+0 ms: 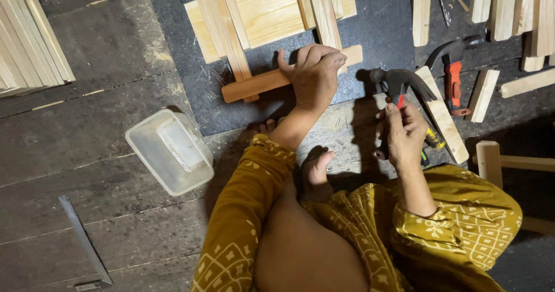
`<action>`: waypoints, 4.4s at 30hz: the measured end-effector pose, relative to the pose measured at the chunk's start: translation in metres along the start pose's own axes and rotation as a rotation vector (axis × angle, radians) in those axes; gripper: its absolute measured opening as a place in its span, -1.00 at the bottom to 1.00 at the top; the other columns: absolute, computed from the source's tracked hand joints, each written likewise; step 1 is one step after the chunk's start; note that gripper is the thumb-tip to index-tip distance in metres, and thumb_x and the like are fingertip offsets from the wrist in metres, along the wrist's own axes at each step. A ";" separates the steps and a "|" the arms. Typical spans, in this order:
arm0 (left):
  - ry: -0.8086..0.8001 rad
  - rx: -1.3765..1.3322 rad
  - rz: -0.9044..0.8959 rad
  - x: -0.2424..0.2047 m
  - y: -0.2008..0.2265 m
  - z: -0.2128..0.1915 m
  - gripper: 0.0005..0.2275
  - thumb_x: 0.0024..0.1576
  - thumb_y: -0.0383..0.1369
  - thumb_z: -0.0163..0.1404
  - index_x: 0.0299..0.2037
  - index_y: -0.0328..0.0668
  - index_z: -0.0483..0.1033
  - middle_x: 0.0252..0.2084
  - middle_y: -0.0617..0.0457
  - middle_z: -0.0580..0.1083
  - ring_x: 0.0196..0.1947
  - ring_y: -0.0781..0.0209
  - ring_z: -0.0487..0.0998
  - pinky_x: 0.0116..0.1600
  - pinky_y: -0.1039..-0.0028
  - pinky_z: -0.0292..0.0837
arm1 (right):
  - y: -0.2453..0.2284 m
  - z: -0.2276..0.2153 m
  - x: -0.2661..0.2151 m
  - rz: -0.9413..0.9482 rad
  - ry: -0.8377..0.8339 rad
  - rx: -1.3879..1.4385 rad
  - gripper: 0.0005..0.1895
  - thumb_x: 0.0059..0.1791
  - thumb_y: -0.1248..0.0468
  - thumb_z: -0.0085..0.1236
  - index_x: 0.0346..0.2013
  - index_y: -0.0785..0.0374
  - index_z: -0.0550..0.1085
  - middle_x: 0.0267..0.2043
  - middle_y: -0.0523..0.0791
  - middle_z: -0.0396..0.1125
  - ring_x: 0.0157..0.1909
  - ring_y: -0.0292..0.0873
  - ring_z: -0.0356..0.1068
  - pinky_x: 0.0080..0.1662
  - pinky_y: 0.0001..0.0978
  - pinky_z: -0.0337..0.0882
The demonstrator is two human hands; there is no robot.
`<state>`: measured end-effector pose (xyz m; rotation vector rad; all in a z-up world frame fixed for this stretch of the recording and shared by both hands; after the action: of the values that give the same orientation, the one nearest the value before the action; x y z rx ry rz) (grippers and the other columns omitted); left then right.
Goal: The person assembles a wooden frame by hammering nails into wood pieces, using pliers to pull or position nails, and using a metal rod to adjust alignment on a dark workshop floor.
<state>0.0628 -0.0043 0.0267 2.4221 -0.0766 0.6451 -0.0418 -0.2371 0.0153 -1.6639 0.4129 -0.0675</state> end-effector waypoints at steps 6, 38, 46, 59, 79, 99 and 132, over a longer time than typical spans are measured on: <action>0.047 0.004 0.022 0.002 0.003 -0.005 -0.94 0.18 -0.21 0.06 -0.34 0.29 0.52 -0.25 0.39 0.40 0.02 0.30 0.42 0.33 -0.32 -0.22 | -0.016 0.007 0.000 -0.028 -0.027 -0.098 -0.89 0.15 0.39 0.09 -0.14 0.44 0.48 -0.43 0.12 0.38 -0.65 -0.14 0.33 -0.72 -0.33 0.25; 0.075 -0.124 0.138 -0.002 0.001 -0.006 -0.88 0.10 -0.44 -0.02 -0.44 0.05 0.52 -0.28 0.27 0.39 -0.06 0.27 0.43 0.41 -0.20 -0.21 | -0.105 0.075 -0.001 -0.691 -0.270 -0.706 -0.77 0.18 0.38 0.12 -0.31 0.50 0.41 -0.45 0.29 0.29 -0.35 0.50 0.34 -0.39 0.21 0.27; 0.083 -0.150 0.127 -0.002 0.000 -0.006 -0.87 0.10 -0.47 -0.04 -0.43 0.01 0.52 -0.28 0.21 0.38 -0.09 0.23 0.43 0.41 -0.20 -0.15 | -0.084 0.064 -0.005 -0.681 -0.194 -0.768 -0.73 0.22 0.29 0.08 -0.32 0.39 0.44 -0.47 0.19 0.31 -0.38 0.39 0.37 -0.39 0.10 0.30; -0.058 -0.246 0.010 -0.008 -0.011 0.006 -0.89 0.21 -0.35 0.00 -0.12 0.06 0.57 -0.11 0.22 0.43 0.02 0.22 0.48 0.50 -0.02 -0.10 | -0.021 0.037 0.056 -0.246 -0.009 -0.278 -0.78 0.14 0.32 0.23 -0.10 0.38 0.36 -0.37 -0.04 0.26 -0.27 -0.15 0.32 -0.22 -0.28 0.32; 0.345 -0.642 -1.072 -0.101 -0.162 -0.123 -0.57 0.15 -0.30 0.13 0.19 -0.37 0.44 0.03 -0.16 0.60 0.02 0.13 0.64 0.08 0.40 0.63 | -0.021 0.091 0.079 0.124 -0.091 0.146 -0.69 0.03 0.35 0.36 -0.17 0.17 0.32 -0.28 -0.12 0.29 -0.30 -0.16 0.50 -0.17 -0.28 0.75; 0.398 -0.786 -1.061 -0.120 -0.181 -0.097 -0.69 0.19 -0.38 0.21 0.06 -0.42 0.53 -0.24 -0.13 0.60 -0.27 0.20 0.66 -0.20 0.41 0.71 | -0.015 0.092 0.083 0.108 -0.048 0.124 -0.68 0.05 0.39 0.31 -0.03 0.30 0.33 -0.28 -0.04 0.46 -0.29 0.02 0.63 -0.17 -0.08 0.75; -0.114 0.459 -0.187 0.034 -0.042 -0.064 -0.27 0.10 0.16 0.35 0.41 0.18 0.33 0.53 0.16 0.09 0.56 -0.04 -0.06 0.53 -0.34 -0.22 | -0.046 0.024 0.032 0.110 0.067 -0.112 -0.77 0.21 0.15 -0.01 -0.27 0.07 0.21 -0.57 -0.16 0.16 -0.67 -0.29 0.11 -0.58 -0.43 0.21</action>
<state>0.0741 0.0706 0.0628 2.8598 0.2778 0.4768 0.0050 -0.2200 0.0505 -1.7491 0.5666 -0.0189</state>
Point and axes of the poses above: each hand's wrist, its own x-axis towards the middle knuckle, its own z-axis out of the palm, y = z × x, the point moved 6 cm from there along x, towards the middle knuckle
